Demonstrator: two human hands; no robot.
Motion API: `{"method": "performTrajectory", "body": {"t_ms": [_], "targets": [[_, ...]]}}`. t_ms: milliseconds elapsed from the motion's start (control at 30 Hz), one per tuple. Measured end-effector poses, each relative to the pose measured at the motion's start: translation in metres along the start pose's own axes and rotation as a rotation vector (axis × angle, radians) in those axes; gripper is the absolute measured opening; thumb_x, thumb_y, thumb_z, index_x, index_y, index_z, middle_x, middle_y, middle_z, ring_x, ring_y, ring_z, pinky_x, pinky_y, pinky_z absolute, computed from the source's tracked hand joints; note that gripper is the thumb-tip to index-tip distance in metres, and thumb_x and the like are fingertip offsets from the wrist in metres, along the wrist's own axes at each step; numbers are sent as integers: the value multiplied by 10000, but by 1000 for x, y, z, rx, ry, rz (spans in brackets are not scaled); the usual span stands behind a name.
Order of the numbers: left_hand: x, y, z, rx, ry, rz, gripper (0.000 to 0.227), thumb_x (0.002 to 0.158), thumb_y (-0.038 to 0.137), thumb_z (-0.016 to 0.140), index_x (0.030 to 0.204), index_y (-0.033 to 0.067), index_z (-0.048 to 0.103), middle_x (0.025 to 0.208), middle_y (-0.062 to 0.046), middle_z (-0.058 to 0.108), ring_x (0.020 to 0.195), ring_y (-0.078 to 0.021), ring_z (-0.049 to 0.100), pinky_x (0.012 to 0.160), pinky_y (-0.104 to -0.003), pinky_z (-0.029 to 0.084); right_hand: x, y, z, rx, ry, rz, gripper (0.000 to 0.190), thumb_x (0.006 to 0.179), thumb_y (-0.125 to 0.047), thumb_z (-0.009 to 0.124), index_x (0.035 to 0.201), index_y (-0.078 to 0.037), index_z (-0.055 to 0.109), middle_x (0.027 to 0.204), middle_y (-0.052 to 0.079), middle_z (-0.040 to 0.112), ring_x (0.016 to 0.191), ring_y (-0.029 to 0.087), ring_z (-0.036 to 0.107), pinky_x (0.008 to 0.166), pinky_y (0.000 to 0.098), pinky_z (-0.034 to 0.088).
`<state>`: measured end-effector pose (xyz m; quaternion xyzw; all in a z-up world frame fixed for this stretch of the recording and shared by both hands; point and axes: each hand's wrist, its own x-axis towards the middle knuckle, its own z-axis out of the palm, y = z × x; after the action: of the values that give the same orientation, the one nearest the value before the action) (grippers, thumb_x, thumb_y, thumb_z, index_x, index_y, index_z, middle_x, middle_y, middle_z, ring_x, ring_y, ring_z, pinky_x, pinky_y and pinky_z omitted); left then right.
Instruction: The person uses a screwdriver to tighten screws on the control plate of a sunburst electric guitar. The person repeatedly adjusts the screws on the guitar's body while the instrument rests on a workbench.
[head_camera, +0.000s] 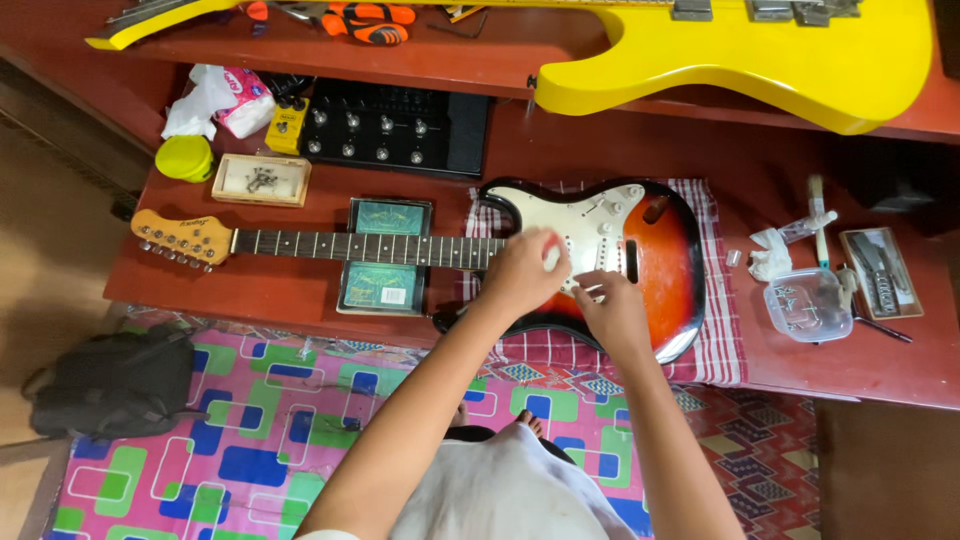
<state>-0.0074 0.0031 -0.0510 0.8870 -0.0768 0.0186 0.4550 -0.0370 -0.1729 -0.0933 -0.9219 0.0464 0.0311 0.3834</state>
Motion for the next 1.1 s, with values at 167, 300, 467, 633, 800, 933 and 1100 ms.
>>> {"method": "performTrajectory", "body": {"t_ms": [167, 300, 467, 633, 800, 933, 1100], "targets": [[-4, -60, 51, 250, -215, -74, 155, 871, 272, 656, 912, 175, 768, 832, -64, 737, 838, -355, 750, 720, -477, 604, 11, 36, 40, -143, -5, 109, 213, 820, -377, 820, 1018, -298, 817, 947, 36, 761, 964, 332, 731, 864, 480, 599], [-11, -45, 39, 285, -268, -34, 130, 887, 241, 636, 897, 227, 765, 874, -60, 739, 857, -389, 741, 766, -502, 606, 11, 38, 47, -110, 37, 132, 181, 830, -327, 810, 1010, -338, 824, 938, 23, 724, 940, 303, 722, 848, 458, 604], [-15, -62, 57, 355, -209, 125, 68, 842, 241, 661, 875, 195, 699, 836, -45, 701, 757, -402, 731, 701, -518, 615, 0, 28, 40, -25, 73, 127, 156, 860, -262, 789, 1010, -253, 831, 933, 90, 727, 937, 335, 719, 843, 450, 597], [-13, -73, 66, 325, -204, 214, 115, 838, 263, 662, 928, 193, 652, 864, -45, 676, 748, -414, 728, 709, -528, 614, -1, 34, 40, 37, 96, 152, 173, 854, -263, 798, 1024, -256, 830, 957, 69, 744, 943, 305, 727, 845, 414, 596], [-14, -74, 64, 294, -243, 209, 144, 866, 254, 650, 984, 185, 604, 881, -65, 662, 740, -449, 724, 718, -552, 594, 4, 38, 43, 18, 66, 186, 194, 826, -276, 793, 1014, -301, 832, 982, 53, 749, 973, 306, 724, 879, 420, 595], [-11, -66, 58, 273, -246, 186, 173, 863, 271, 654, 1001, 190, 587, 909, -65, 659, 763, -454, 725, 736, -553, 590, 2, 27, 42, 27, 73, 208, 209, 831, -275, 787, 1034, -290, 832, 985, 61, 753, 986, 311, 724, 882, 424, 595], [-14, -50, 36, 107, -231, 32, 191, 900, 290, 659, 1074, 239, 597, 983, -43, 710, 906, -423, 729, 779, -536, 592, -5, 6, 37, 89, 91, 215, 204, 871, -393, 785, 1031, -277, 834, 928, 72, 759, 956, 316, 734, 855, 421, 603]]}}
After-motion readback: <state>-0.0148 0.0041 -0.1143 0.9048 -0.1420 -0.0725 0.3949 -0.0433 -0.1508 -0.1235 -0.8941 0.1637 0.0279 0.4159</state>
